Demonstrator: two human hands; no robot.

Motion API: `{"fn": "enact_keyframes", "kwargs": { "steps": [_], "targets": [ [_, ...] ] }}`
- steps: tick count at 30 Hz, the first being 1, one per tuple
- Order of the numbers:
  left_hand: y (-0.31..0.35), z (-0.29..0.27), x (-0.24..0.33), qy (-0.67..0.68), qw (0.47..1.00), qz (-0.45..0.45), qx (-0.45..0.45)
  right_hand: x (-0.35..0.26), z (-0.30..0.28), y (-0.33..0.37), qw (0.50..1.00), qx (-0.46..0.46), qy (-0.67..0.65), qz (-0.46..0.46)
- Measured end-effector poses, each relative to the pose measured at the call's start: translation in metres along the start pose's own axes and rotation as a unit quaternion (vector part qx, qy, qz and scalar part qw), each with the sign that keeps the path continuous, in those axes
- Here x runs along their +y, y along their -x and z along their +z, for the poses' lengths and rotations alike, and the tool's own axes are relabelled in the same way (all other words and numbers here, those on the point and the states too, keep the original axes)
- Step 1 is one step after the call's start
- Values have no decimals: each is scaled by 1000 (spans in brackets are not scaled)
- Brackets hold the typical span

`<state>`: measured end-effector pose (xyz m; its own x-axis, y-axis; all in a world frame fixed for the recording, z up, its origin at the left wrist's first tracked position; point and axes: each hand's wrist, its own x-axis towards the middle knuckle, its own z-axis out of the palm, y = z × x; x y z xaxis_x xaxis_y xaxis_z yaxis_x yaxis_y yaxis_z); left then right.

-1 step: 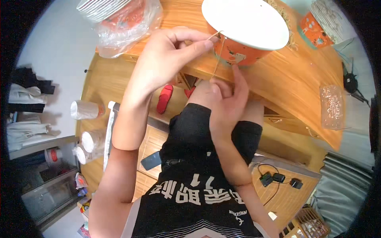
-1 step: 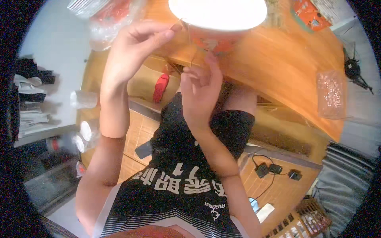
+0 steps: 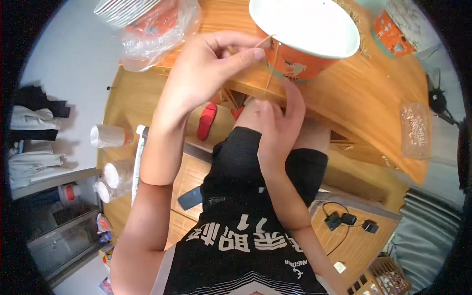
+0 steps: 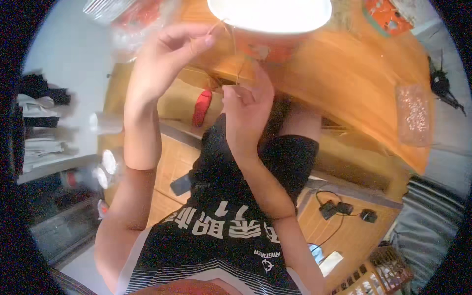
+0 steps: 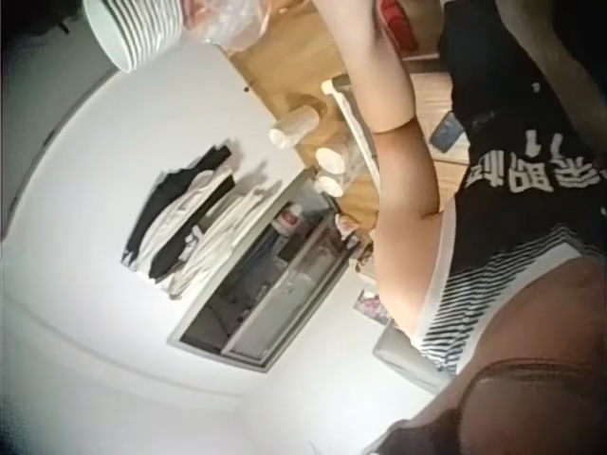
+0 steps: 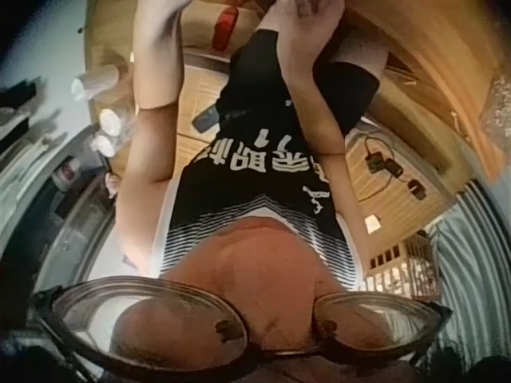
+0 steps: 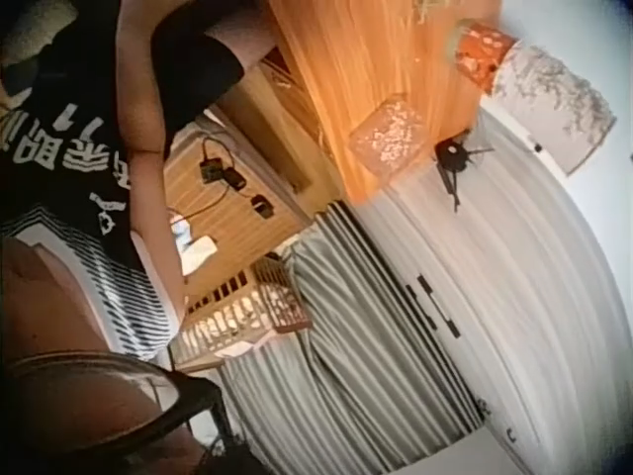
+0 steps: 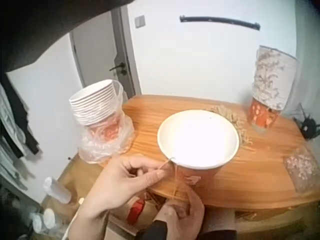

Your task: Attach a string handle to a paper bucket by threading it through pre-made holes.

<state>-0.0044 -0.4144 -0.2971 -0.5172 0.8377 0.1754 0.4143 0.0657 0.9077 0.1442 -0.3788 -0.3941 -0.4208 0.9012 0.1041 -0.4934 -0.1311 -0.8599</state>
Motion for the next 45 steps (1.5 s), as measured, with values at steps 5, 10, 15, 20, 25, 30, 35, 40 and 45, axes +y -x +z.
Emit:
{"fn": "enact_keyframes", "kwargs": {
  "steps": [5,10,15,20,25,30,35,40,45],
  "targets": [
    [-2,2,3,11,999,32,-20,-6,25,-19,991,-22,-87,102],
    [2,-2,-1,-13,999,-28,24,-21,19,-21,995,-46,-66,58],
    [12,32,-8,178,980,-87,34,-27,19,-12,998,-58,8,-10],
    [15,45,-16,390,915,-108,8,2,9,-24,989,-59,108,-77],
    [19,49,-13,350,935,-51,30,-22,4,-28,995,-34,83,-40],
    [20,58,-10,305,950,-11,66,-34,8,-34,998,41,28,-44],
    [23,66,-10,259,955,35,138,-36,3,-41,973,37,189,-124],
    [24,70,-17,254,954,45,152,-54,-19,-64,769,-81,429,-468],
    [26,63,-17,251,961,30,112,-79,-16,-90,687,-174,461,-535]
  ]
}}
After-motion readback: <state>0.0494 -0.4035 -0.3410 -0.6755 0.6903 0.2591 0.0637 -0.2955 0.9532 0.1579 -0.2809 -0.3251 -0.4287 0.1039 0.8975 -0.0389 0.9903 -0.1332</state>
